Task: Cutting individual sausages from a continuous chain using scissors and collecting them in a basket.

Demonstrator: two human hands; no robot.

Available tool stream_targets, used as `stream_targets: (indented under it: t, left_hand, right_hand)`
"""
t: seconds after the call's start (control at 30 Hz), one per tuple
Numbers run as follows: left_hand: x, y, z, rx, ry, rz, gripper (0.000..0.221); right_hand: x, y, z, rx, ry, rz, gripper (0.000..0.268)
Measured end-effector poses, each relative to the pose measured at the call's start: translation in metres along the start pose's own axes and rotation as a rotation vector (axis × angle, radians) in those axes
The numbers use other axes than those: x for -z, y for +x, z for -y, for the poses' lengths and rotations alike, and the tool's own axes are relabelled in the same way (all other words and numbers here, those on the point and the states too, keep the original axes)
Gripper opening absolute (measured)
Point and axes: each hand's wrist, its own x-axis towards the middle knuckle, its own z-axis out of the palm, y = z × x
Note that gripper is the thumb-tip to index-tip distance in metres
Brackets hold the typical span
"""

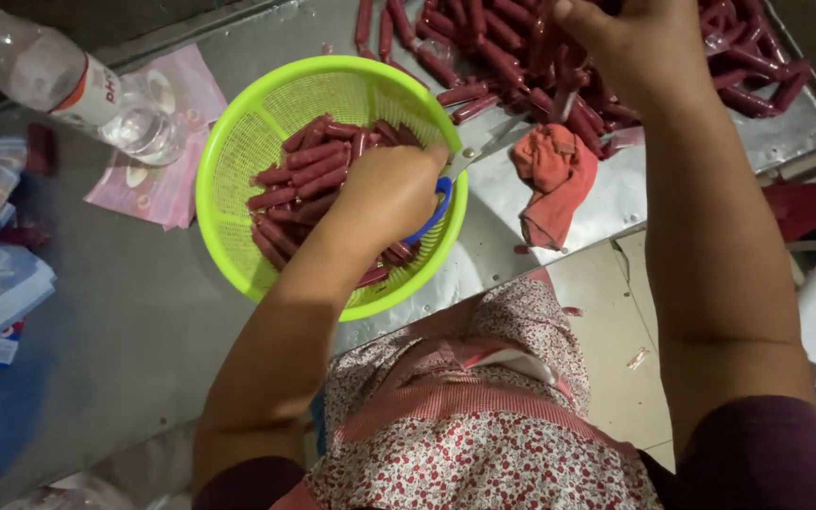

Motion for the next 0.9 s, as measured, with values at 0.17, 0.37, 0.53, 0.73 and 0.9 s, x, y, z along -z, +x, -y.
stream_targets:
  t: [0.17, 0.37, 0.53, 0.73, 0.9]
  left_hand:
    - [-0.01, -0.004, 0.004, -0.026, 0.07, -0.124, 0.044]
    - [-0.011, -0.011, 0.01, 0.0, 0.1, -0.26, 0.051]
    - [-0.007, -0.021, 0.015, 0.037, 0.073, -0.241, 0.041]
    - [-0.006, -0.041, 0.027, 0.085, -0.032, -0.179, 0.023]
    - [-0.002, -0.064, 0.036, 0.155, -0.07, -0.14, 0.015]
  right_hand:
    - [-0.018, -0.002, 0.005, -0.056, 0.165, -0.038, 0.022]
    - [-0.043, 0.004, 0.04, 0.034, 0.444, -0.016, 0.033]
    - [-0.056, 0.007, 0.064, 0.052, 0.509, 0.064, 0.031]
    - [-0.061, 0.004, 0.106, 0.115, 0.564, 0.243, 0.03]
    - [-0.074, 0.004, 0.125, -0.02, 0.56, 0.245, 0.019]
